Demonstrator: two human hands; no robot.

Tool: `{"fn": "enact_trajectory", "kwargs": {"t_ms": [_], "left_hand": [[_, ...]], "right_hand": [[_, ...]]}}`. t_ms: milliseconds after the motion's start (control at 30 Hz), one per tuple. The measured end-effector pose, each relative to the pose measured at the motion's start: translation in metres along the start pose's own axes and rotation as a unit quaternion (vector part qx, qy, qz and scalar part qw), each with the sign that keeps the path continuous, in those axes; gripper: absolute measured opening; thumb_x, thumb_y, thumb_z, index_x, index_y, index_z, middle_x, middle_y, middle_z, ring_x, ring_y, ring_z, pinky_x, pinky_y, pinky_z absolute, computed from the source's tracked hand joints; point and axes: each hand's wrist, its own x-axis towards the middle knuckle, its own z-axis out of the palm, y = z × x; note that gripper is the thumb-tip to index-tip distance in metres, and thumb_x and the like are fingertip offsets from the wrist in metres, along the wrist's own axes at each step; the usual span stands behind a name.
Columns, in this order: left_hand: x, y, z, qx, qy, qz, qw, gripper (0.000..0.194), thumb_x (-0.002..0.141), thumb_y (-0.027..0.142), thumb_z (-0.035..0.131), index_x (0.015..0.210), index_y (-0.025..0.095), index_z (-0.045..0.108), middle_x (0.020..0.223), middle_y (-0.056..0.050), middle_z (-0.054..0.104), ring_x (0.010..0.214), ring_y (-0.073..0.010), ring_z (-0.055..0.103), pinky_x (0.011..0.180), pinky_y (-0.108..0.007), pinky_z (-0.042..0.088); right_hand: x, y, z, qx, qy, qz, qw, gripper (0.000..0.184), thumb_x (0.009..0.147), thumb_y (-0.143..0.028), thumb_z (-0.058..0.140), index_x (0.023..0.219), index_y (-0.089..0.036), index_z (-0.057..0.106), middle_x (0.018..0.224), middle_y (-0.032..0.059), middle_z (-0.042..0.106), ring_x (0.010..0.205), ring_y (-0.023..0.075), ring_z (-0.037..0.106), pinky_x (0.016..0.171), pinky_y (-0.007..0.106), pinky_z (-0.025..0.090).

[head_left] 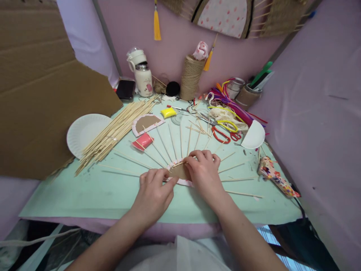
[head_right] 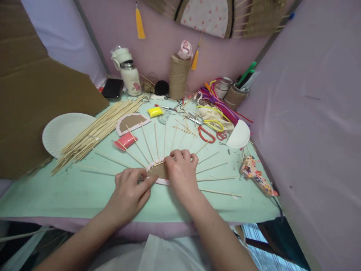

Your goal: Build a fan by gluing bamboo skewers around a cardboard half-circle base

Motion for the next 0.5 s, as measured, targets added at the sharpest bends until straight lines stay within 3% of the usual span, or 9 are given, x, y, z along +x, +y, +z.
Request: {"fn": "enact_trajectory", "kwargs": {"t_ms": [500], "left_hand": [[0.0012,0.0006,0.0004,0.01,-0.004,0.0,1.0,0.024,0.088,0.013,0.055,0.104,0.025,0.069,0.099,-0.007,0.058,0.094,-0.0229,0.046,0.079,-0.038,0.032]], "right_hand": [[0.0028,-0.0012,0.0024,-0.009,-0.013,-0.017,1.0,0.01,0.092,-0.021,0.059,0.084,-0.022,0.066,0.108,0.0052,0.065,0.102,0.0232,0.045,0.086,0.041,0.024]]}}
